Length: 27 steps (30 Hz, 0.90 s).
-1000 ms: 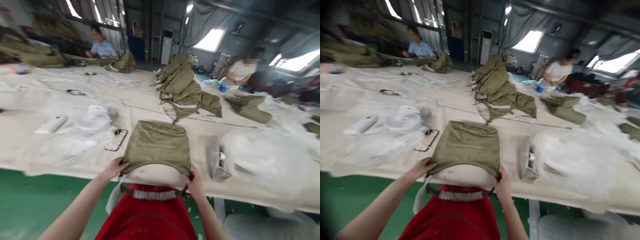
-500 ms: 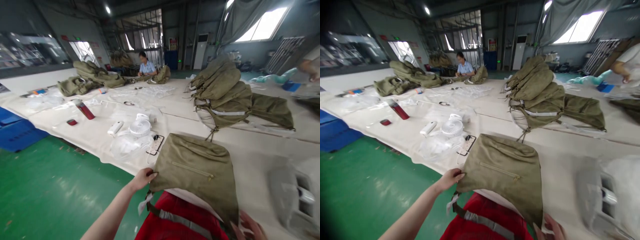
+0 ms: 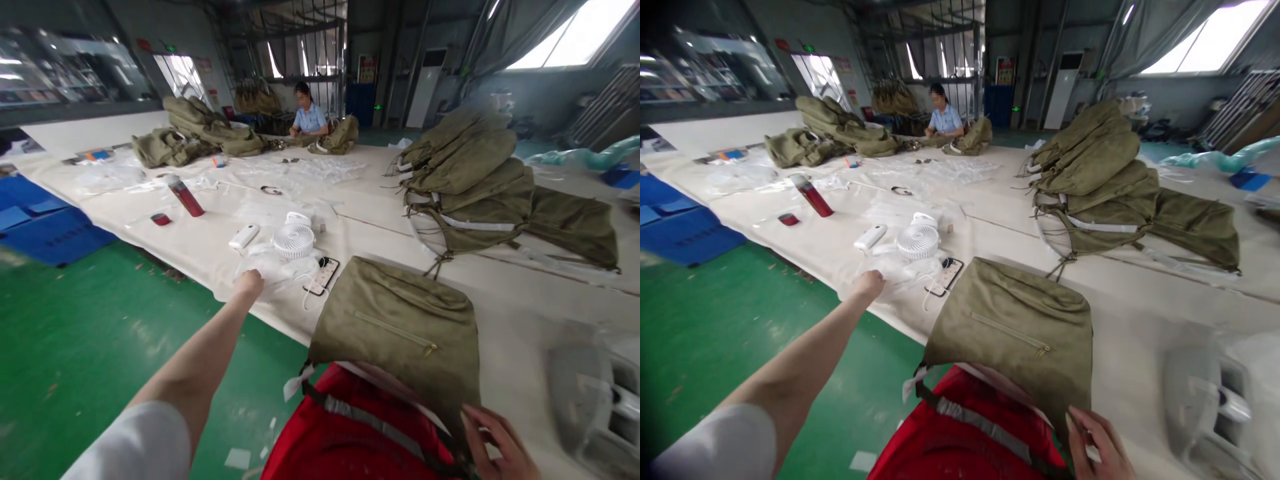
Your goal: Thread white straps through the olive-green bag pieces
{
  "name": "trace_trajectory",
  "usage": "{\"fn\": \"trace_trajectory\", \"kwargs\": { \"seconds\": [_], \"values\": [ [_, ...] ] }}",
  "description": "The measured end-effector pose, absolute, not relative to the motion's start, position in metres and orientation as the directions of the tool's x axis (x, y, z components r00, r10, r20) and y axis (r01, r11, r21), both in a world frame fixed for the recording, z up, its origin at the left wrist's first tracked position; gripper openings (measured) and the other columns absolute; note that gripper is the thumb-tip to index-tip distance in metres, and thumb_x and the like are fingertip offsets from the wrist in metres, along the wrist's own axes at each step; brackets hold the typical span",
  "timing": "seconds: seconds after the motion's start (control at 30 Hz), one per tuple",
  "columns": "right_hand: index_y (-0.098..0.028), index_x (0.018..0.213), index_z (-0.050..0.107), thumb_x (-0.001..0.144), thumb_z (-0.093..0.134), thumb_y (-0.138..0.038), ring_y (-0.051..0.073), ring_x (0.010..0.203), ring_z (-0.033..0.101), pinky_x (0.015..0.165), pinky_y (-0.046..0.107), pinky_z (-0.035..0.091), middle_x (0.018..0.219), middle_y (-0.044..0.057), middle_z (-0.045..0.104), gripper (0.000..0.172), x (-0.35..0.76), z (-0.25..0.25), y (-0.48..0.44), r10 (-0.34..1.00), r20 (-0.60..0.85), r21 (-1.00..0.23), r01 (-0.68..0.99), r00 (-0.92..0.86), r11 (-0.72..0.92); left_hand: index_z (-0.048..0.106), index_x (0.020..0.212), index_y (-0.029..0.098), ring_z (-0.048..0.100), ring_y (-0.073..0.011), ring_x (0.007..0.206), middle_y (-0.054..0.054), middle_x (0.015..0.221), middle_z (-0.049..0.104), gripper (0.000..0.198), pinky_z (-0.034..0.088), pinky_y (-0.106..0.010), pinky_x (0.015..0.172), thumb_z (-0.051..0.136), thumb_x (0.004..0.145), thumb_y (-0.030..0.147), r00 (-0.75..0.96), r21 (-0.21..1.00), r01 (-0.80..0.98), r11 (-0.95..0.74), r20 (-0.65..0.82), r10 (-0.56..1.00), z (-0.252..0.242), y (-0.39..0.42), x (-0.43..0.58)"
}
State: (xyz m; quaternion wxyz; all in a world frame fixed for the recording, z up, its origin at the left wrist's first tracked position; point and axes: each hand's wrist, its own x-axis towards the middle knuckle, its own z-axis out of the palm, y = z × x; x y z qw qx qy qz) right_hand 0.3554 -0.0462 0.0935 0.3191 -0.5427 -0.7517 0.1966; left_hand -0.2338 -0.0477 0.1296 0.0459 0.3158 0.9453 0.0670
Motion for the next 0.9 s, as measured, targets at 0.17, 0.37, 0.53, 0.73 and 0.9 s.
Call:
{"fn": "trace_trajectory", "kwargs": {
  "seconds": [0.17, 0.37, 0.53, 0.73, 0.9],
  "values": [
    [-0.022, 0.092, 0.068, 0.082, 0.052, -0.055, 0.018, 0.069, 0.064, 0.056, 0.026, 0.054, 0.097, 0.008, 0.066, 0.038, 0.358, 0.094, -0.055, 0.943, 0.239, -0.608, 0.721, -0.233, 0.332, 0.065, 0.092, 0.016, 0.061, -0.0309, 0.095, -0.016, 0.105, 0.063, 0.025, 0.047, -0.039, 0.078, 0.046, 0.084, 0.029, -0.778, 0.14, 0.626, 0.767, 0.038, 0.628, 0.139, -0.056, -0.232],
    [-0.022, 0.091, 0.068, 0.083, 0.053, -0.05, 0.021, 0.085, 0.064, 0.074, 0.03, 0.054, 0.097, 0.009, 0.066, 0.034, 0.325, 0.108, -0.043, 0.942, 0.234, -0.666, 0.666, -0.239, 0.334, 0.059, 0.083, 0.018, 0.058, -0.0169, 0.073, -0.004, 0.08, 0.062, 0.021, 0.047, -0.03, 0.074, 0.055, 0.078, 0.038, -0.775, 0.724, 0.569, 0.39, 0.314, 0.548, 0.174, -0.072, -0.161],
    [-0.02, 0.105, 0.064, 0.086, 0.052, -0.044, 0.02, 0.088, 0.063, 0.077, 0.029, 0.053, 0.1, 0.01, 0.067, 0.033, 0.252, 0.139, -0.034, 0.912, 0.05, -0.858, 0.45, -0.408, 0.248, 0.057, 0.073, 0.017, 0.05, -0.0085, 0.058, 0.003, 0.064, 0.056, 0.031, 0.042, -0.02, 0.059, 0.071, 0.067, 0.045, -0.455, 0.979, -0.165, 0.118, -0.181, 0.872, 0.17, -0.08, -0.051],
    [-0.017, 0.105, 0.061, 0.084, 0.056, -0.043, 0.014, 0.069, 0.062, 0.063, 0.024, 0.05, 0.083, 0.004, 0.066, 0.033, 0.194, 0.155, -0.037, 0.816, -0.142, -0.978, 0.209, -0.561, -0.026, 0.059, 0.07, 0.016, 0.048, -0.0082, 0.057, 0.003, 0.061, 0.058, 0.034, 0.04, -0.019, 0.057, 0.076, 0.061, 0.044, -0.213, 0.911, -0.312, 0.271, -0.345, 0.914, 0.159, -0.082, 0.02],
    [-0.017, 0.079, 0.062, 0.084, 0.054, -0.036, 0.013, 0.056, 0.059, 0.054, 0.021, 0.045, 0.059, -0.001, 0.061, 0.021, 0.193, 0.157, -0.043, 0.841, -0.17, -0.964, 0.262, -0.514, -0.035, 0.062, 0.075, 0.016, 0.054, -0.0135, 0.065, 0.0, 0.068, 0.063, 0.036, 0.044, -0.024, 0.065, 0.072, 0.063, 0.048, -0.11, 0.906, -0.251, 0.341, -0.377, 0.92, 0.152, -0.079, 0.041]
  ]
}}
